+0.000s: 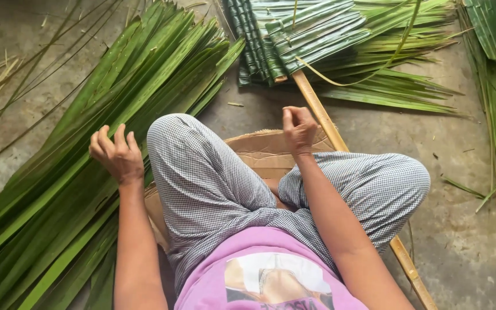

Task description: Weaving individual palm leaves onto a wooden stick to create a thatched mat.

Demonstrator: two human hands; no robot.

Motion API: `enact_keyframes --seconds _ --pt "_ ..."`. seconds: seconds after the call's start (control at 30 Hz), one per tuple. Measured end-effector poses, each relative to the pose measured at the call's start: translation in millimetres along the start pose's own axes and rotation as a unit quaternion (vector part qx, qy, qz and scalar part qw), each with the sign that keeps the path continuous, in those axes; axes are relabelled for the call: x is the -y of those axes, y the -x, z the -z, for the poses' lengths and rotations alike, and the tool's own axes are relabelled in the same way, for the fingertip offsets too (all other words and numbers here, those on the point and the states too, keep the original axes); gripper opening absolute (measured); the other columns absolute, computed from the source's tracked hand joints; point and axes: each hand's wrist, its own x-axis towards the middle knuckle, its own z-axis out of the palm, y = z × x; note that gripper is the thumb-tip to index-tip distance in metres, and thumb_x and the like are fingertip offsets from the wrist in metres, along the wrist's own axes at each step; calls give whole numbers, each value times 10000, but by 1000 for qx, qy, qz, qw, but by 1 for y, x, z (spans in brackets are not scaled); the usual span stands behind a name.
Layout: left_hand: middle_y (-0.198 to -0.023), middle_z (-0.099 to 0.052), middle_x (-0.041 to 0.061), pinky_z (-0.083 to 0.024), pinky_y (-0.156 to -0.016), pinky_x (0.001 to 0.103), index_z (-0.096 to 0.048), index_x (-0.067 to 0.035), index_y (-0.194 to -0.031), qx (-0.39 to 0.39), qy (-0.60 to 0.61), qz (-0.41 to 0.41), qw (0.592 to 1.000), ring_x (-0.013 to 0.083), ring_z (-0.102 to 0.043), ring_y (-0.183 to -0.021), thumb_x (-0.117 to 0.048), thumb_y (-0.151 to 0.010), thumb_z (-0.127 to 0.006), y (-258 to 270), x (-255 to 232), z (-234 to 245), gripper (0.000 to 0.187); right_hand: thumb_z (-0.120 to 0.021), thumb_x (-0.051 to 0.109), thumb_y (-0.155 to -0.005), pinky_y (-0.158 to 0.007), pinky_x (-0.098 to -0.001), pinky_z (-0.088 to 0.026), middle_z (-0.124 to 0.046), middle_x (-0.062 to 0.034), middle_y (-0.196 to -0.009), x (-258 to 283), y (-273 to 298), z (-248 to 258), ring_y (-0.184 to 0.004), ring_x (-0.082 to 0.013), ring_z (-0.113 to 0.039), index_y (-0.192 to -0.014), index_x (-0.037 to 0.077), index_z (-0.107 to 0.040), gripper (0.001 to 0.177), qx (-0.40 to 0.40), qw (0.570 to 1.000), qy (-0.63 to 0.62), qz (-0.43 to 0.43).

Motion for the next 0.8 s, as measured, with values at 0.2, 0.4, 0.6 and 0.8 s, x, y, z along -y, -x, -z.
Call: enact_keyframes --seconds 0.2,0.4,0.6,0.8 --pt "-1205 -604 112 -403 -996 526 -785 -139 -1059 -11 -1 -25 1000 338 -517 -1184 -184 -806 -912 -20 1 -17 286 -778 105 -860 -577 -276 -517 -668 -20 -733 -19 26 -22 -629 -161 -648 -917 174 -793 91 80 997 7 7" --pt "-1148 -602 85 -409 -970 475 -790 -138 -1047 -2 6 -17 1000 298 -524 -1128 -175 -901 -857 -39 1 -23 165 -757 112 -884 -600 -301 -529 -669 -59 -759 -28 26 -21 -672 -206 -665 -936 153 -788 73 107 994 29 -26" --pt "-1028 -637 22 -446 -921 427 -808 -186 -1046 114 95 24 989 258 -576 -1023 -354 -941 -833 -46 25 -96 199 -762 146 -887 -609 -303 -541 -678 -60 -766 -37 27 -24 -684 -209 -679 -931 165 -794 58 126 990 41 -51" --pt "-1029 -645 22 -431 -947 448 -816 -215 -1051 199 73 45 976 271 -559 -1024 -434 -942 -820 -57 18 -108 245 -749 177 -899 -623 -321 -557 -703 -79 -799 -40 24 -22 -722 -241 -707 -938 168 -797 63 139 985 36 -93"
